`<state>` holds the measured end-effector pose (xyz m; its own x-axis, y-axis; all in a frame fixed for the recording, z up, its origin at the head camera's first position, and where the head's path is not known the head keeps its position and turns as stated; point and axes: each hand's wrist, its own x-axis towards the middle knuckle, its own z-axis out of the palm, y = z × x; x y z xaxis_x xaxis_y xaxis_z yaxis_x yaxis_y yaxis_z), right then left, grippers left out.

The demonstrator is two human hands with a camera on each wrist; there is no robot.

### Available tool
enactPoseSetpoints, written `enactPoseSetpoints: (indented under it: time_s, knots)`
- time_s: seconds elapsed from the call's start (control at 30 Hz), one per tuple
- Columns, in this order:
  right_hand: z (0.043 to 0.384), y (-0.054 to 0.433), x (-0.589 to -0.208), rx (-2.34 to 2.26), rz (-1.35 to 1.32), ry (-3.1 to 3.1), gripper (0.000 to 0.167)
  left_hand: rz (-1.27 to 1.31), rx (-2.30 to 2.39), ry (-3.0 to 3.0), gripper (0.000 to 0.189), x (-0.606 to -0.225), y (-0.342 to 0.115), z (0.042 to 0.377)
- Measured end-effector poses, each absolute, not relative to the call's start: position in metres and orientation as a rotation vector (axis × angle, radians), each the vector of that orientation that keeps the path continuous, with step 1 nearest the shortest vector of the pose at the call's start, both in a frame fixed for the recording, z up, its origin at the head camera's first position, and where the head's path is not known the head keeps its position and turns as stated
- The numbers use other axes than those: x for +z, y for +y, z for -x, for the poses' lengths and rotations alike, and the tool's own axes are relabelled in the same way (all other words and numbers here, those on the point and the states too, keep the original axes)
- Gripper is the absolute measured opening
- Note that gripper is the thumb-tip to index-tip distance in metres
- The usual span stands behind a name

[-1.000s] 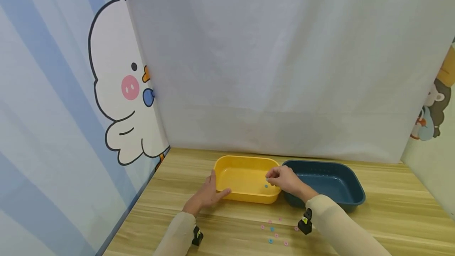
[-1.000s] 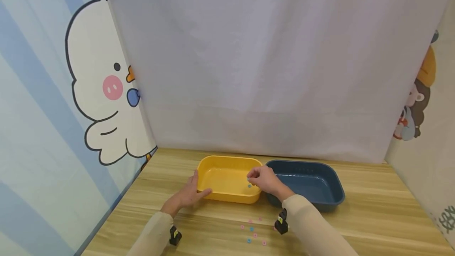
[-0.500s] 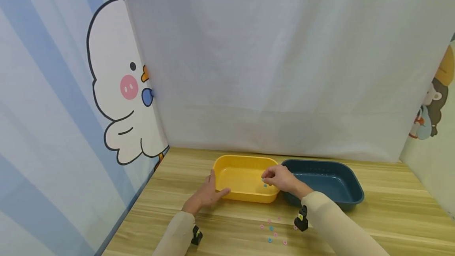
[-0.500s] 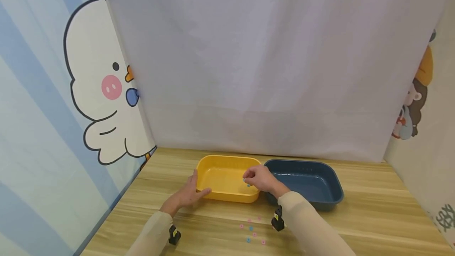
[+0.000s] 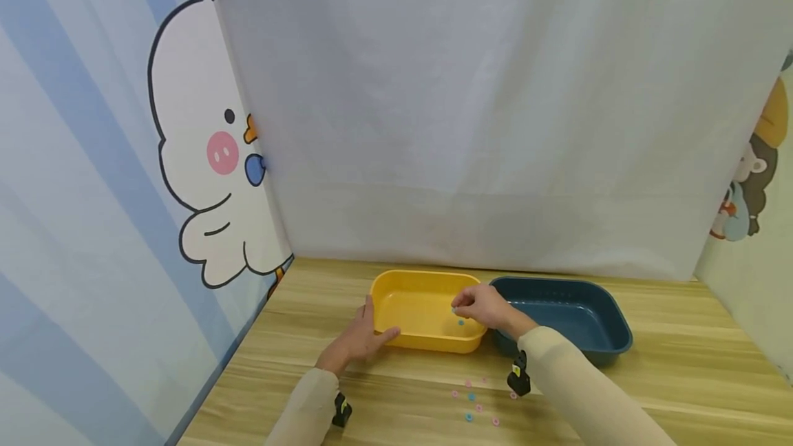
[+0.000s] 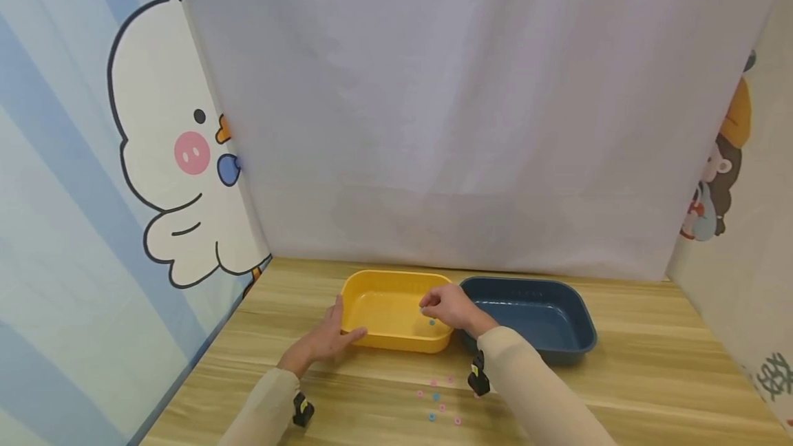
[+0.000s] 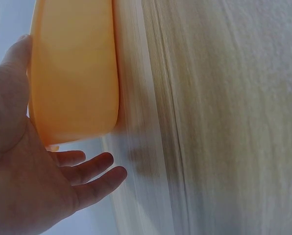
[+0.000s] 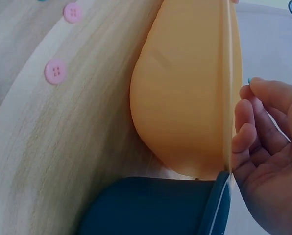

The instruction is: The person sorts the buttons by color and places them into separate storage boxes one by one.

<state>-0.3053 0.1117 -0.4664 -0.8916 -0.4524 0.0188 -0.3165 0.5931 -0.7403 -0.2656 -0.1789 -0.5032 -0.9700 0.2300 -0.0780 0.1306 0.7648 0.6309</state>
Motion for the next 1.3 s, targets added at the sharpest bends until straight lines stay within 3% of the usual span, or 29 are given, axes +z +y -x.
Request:
enactPoseSetpoints:
  time_s: [1.3]
  knots:
    - [0.299,0.12,-0.458,-1.178,0.753,2.609,0.021,-0.29,1.002,2.793,0.102,-0.505,-0.18,0.266]
